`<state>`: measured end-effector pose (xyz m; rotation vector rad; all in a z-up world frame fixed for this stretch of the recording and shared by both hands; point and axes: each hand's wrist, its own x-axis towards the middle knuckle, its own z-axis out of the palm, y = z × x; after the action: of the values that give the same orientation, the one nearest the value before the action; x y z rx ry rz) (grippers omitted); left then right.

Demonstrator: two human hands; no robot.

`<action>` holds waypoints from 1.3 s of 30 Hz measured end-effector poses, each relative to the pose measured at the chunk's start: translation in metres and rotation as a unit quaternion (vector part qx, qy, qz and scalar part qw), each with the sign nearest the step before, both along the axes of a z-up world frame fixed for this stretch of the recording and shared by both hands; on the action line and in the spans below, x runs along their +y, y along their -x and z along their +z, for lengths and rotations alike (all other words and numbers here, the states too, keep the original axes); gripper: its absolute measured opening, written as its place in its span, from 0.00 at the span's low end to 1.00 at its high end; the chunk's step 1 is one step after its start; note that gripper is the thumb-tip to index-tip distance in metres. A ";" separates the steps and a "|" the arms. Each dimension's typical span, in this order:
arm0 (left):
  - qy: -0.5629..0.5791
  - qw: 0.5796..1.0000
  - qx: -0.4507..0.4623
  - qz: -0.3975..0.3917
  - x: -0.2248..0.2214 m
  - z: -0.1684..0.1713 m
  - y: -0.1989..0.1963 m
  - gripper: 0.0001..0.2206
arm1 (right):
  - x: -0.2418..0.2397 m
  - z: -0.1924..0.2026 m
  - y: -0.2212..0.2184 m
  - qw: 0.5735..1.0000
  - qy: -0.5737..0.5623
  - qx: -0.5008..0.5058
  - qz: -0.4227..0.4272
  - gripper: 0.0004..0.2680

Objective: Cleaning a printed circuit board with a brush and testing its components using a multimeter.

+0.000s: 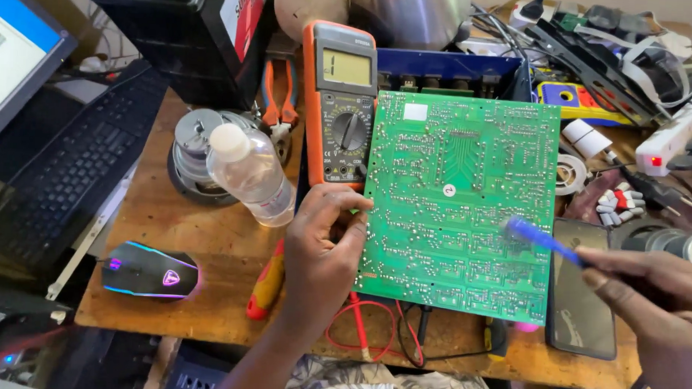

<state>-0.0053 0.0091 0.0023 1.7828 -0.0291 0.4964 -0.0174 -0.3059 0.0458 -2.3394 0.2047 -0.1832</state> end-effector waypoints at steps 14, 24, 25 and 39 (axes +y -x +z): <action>-0.002 1.000 -0.003 0.004 -0.001 -0.004 -0.001 0.05 | 0.016 0.008 0.006 0.998 -0.047 -0.036 0.008 0.10; -0.005 1.000 -0.008 0.002 0.000 -0.004 -0.001 0.05 | 0.010 0.010 0.004 0.995 -0.028 0.030 0.096 0.11; -0.005 1.000 -0.009 -0.001 -0.001 -0.003 -0.002 0.05 | 0.012 0.004 0.001 0.995 -0.027 0.029 0.093 0.11; -0.051 0.998 -0.002 0.031 -0.001 -0.004 -0.003 0.04 | 0.016 -0.030 -0.050 0.992 0.073 -0.104 -0.026 0.18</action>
<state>-0.0024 0.0080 -0.0016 1.8867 -0.0027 0.5514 0.0330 -0.2902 0.0157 -2.4400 0.1546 -0.4791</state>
